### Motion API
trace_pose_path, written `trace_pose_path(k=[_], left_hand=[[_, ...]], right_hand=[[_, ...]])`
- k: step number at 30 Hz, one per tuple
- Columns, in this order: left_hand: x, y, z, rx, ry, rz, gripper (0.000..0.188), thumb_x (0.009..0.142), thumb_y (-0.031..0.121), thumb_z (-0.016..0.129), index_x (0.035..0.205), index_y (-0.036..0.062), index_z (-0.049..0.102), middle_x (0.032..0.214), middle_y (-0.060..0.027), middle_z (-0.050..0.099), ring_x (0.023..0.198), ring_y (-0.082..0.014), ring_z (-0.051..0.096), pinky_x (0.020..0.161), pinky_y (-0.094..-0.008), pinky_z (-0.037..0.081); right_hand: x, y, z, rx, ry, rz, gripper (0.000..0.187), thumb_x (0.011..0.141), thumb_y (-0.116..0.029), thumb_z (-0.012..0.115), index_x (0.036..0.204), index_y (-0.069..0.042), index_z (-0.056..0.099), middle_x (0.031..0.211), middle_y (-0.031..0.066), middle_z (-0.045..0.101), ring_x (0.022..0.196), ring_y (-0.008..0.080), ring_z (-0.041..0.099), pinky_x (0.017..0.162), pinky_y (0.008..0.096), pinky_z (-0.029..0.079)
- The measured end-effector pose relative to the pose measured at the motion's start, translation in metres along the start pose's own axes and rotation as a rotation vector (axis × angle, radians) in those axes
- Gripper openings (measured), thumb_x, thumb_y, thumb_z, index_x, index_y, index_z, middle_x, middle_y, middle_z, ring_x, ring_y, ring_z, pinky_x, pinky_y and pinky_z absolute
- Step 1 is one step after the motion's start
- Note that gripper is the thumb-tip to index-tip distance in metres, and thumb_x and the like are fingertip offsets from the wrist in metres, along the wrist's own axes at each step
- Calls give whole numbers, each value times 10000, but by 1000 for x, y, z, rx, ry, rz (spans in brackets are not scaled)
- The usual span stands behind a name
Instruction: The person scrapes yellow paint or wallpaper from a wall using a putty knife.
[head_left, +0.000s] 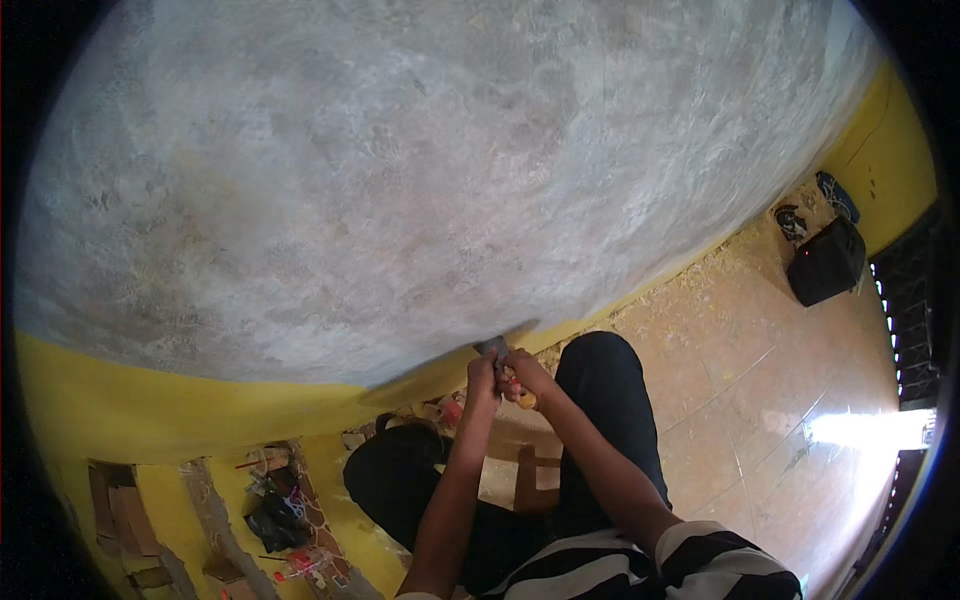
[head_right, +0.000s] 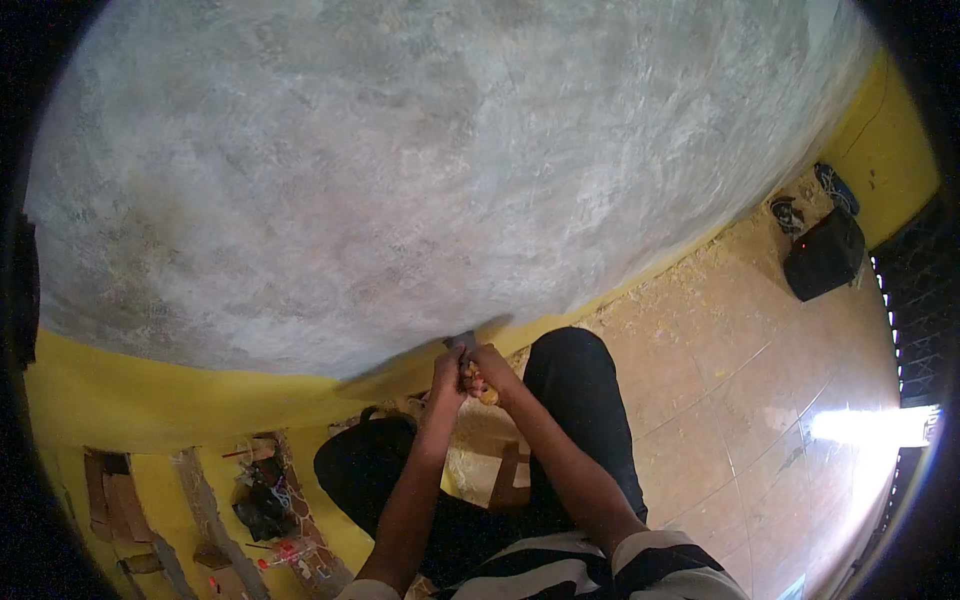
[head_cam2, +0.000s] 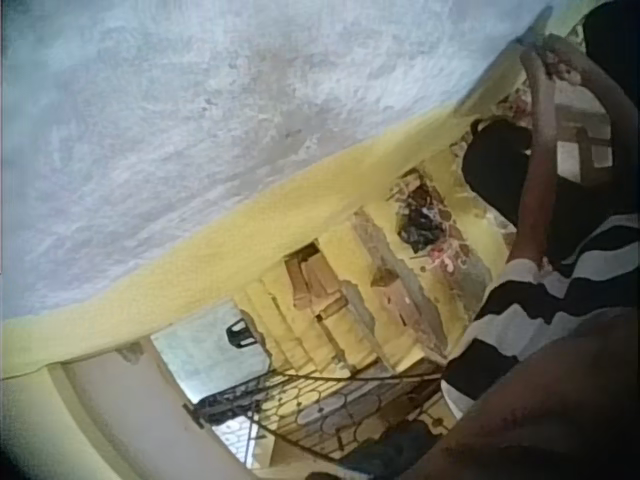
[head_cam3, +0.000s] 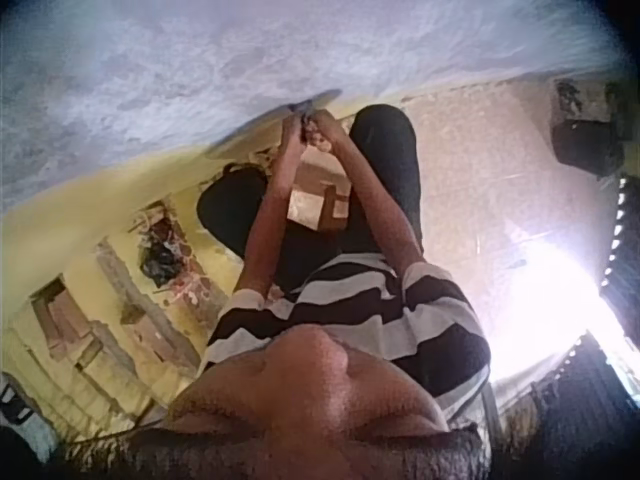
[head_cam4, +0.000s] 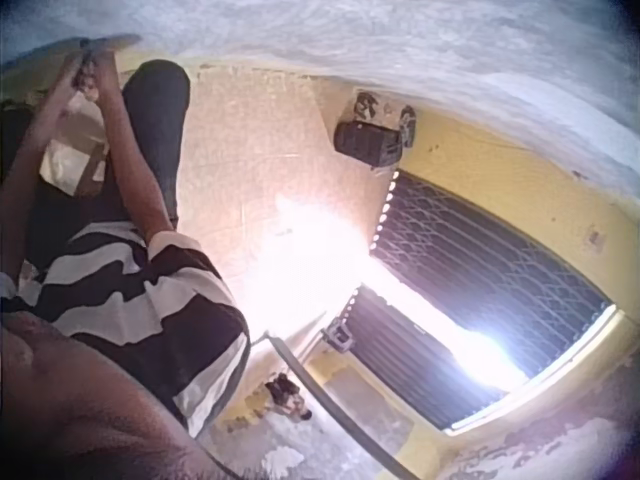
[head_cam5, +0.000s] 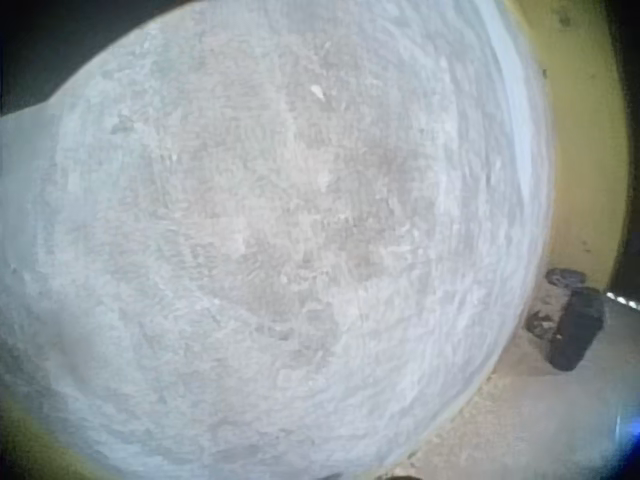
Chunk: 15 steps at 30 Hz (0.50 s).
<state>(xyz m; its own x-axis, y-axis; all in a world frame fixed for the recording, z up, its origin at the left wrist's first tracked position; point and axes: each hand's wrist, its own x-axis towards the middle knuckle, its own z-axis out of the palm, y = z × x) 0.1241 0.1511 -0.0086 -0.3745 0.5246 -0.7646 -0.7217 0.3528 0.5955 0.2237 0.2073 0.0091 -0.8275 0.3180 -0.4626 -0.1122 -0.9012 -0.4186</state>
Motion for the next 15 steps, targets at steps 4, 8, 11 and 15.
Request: trace_pose_path(k=[4,8,11,15], left_hand=[[-9,3,1,69,36,8,419,917,337,446,566,110,415,388,-15,318,262,-186,340,254,-320,254],[-4,16,-10,51,-21,-85,436,855,412,537,550,116,438,375,-9,328,243,-163,331,228,-319,270],[-13,9,-5,109,61,-100,453,802,461,595,542,118,453,366,-9,332,233,-160,327,217,-321,285],[-17,20,4,85,46,-157,438,800,481,590,644,71,584,346,-5,330,224,-166,326,206,-317,281]], right_hand=[[7,18,-6,-30,29,-48,250,865,-162,404,647,-40,429,479,70,406,311,170,371,319,316,331],[7,22,13,-96,141,-109,199,860,-156,393,704,-38,433,499,74,417,329,179,398,317,319,340],[3,29,5,-146,104,-169,187,860,-162,383,742,-29,440,519,79,429,338,184,412,316,322,349],[11,19,7,-150,163,-156,194,866,-168,373,755,-25,442,532,82,437,341,185,418,317,327,354]])
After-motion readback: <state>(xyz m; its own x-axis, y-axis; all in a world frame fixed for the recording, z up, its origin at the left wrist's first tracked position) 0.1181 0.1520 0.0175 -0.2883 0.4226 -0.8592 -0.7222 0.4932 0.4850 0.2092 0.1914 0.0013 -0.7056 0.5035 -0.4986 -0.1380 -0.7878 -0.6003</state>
